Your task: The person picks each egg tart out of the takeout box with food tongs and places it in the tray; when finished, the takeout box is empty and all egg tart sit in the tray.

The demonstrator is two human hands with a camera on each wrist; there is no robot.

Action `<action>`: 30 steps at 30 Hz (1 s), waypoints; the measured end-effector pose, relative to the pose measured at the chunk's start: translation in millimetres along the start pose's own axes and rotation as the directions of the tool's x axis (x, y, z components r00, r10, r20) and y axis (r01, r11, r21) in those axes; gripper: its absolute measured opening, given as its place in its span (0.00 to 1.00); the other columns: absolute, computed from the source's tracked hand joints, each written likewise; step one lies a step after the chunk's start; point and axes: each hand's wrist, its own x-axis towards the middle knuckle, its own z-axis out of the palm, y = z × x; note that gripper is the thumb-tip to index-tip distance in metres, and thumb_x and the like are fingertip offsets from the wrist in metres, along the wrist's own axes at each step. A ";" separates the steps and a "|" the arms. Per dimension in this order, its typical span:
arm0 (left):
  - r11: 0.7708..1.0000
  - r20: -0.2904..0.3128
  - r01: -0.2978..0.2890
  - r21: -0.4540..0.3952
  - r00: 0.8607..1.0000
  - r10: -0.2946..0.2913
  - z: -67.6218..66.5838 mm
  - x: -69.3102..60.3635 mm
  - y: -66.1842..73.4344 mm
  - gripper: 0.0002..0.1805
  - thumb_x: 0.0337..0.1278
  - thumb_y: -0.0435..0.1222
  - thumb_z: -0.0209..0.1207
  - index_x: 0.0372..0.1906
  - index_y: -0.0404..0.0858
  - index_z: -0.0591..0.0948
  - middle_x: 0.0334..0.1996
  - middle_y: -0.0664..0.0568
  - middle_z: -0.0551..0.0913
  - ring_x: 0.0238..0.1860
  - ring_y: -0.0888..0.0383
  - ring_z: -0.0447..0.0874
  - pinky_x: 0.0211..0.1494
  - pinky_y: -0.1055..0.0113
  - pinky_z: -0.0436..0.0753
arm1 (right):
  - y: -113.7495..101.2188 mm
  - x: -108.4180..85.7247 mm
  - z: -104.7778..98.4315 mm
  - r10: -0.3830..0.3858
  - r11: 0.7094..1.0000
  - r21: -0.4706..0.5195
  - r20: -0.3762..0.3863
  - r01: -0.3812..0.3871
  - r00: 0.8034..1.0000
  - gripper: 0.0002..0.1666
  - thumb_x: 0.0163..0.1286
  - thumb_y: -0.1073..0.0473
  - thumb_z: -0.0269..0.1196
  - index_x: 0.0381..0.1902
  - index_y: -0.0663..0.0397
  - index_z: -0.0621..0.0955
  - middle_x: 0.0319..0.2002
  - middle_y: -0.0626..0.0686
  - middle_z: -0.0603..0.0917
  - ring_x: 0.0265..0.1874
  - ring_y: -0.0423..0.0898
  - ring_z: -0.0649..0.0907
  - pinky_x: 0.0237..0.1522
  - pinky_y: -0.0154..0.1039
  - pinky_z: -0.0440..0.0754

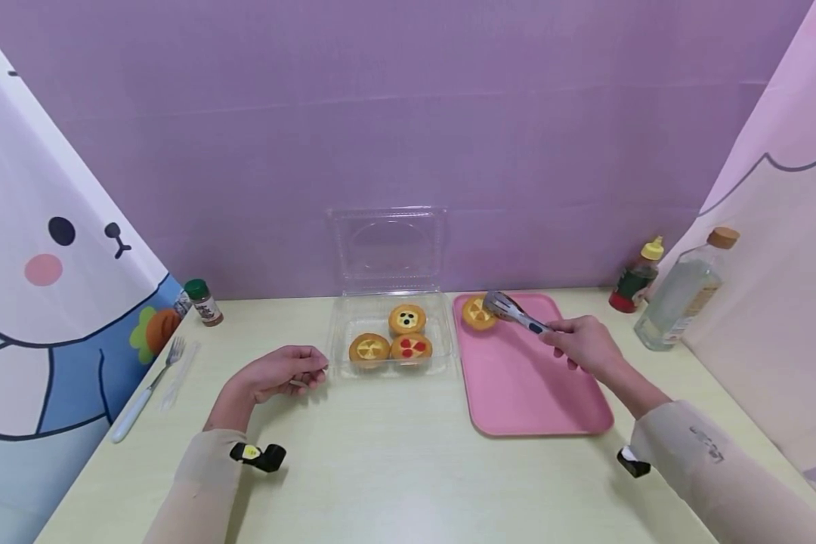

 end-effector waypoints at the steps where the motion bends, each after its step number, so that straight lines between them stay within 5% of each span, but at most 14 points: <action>1: 1.000 0.002 -0.002 0.002 1.000 0.002 0.0 0.1 -0.2 0.21 0.73 0.46 0.56 0.51 0.30 0.74 0.35 0.54 0.81 0.33 0.60 0.76 0.35 0.68 0.76 | 0.5 0.3 0.6 -0.002 1.000 0.002 0.000 0.002 1.000 0.24 0.73 0.52 0.61 0.60 0.62 0.80 0.28 0.55 0.83 0.16 0.44 0.75 0.18 0.36 0.71; 30: 1.000 0.008 -0.014 -0.002 1.000 0.014 0.7 -2.5 2.3 0.20 0.73 0.45 0.55 0.50 0.30 0.74 0.35 0.54 0.81 0.33 0.60 0.77 0.35 0.68 0.76 | 3.3 4.7 -0.4 0.011 1.000 0.001 0.028 -0.011 1.000 0.26 0.73 0.52 0.60 0.61 0.64 0.79 0.30 0.57 0.84 0.17 0.43 0.75 0.19 0.36 0.71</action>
